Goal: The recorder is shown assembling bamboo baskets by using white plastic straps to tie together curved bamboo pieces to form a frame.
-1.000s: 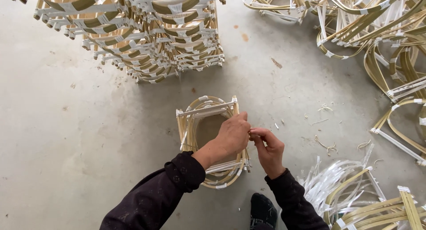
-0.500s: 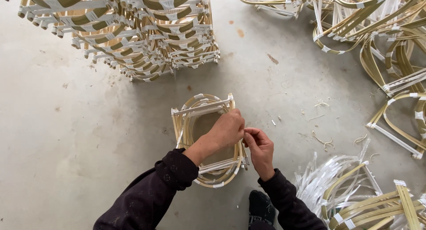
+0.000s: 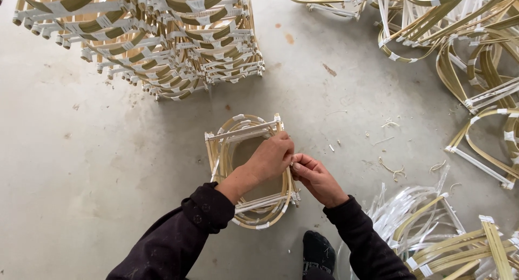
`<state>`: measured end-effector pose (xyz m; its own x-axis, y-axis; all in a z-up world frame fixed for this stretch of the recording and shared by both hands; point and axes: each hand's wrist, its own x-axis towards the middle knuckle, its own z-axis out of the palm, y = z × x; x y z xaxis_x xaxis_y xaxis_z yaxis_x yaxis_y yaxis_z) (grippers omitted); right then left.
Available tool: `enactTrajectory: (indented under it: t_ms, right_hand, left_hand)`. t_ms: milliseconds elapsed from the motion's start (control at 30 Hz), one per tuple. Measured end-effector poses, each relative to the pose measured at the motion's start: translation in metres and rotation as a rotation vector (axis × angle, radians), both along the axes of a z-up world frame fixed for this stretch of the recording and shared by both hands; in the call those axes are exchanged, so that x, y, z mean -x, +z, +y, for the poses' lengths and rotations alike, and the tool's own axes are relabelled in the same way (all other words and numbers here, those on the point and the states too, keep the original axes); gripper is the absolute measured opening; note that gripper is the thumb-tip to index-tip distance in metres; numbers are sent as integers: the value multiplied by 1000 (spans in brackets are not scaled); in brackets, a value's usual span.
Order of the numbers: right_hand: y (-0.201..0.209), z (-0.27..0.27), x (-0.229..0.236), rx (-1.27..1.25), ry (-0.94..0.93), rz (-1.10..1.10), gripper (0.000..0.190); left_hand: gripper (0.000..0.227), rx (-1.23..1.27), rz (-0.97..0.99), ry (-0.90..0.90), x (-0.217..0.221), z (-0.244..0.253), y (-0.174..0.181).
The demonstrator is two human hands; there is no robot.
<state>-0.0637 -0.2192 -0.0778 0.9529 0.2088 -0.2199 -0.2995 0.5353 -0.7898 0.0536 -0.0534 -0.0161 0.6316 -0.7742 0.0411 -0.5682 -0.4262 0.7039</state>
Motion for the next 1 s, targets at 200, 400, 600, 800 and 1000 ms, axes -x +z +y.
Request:
enactTrajectory:
  t_ms: [200, 400, 600, 800, 1000]
  right_hand:
    - [-4, -4, -3, -28, 33, 12, 19]
    - [-9, -4, -4, -44, 9, 43, 20]
    - [3, -2, -4, -42, 11, 65, 24]
    - [8, -5, -3, -36, -3, 65, 23]
    - [-41, -7, -9, 241, -143, -123, 14]
  left_hand:
    - [12, 33, 142, -51, 7, 12, 34]
    - [12, 22, -143, 43, 34, 12, 22]
    - [8, -51, -519, 78, 48, 7, 31]
    - [8, -63, -412, 77, 47, 0, 19]
    - [10, 167, -142, 59, 40, 12, 1]
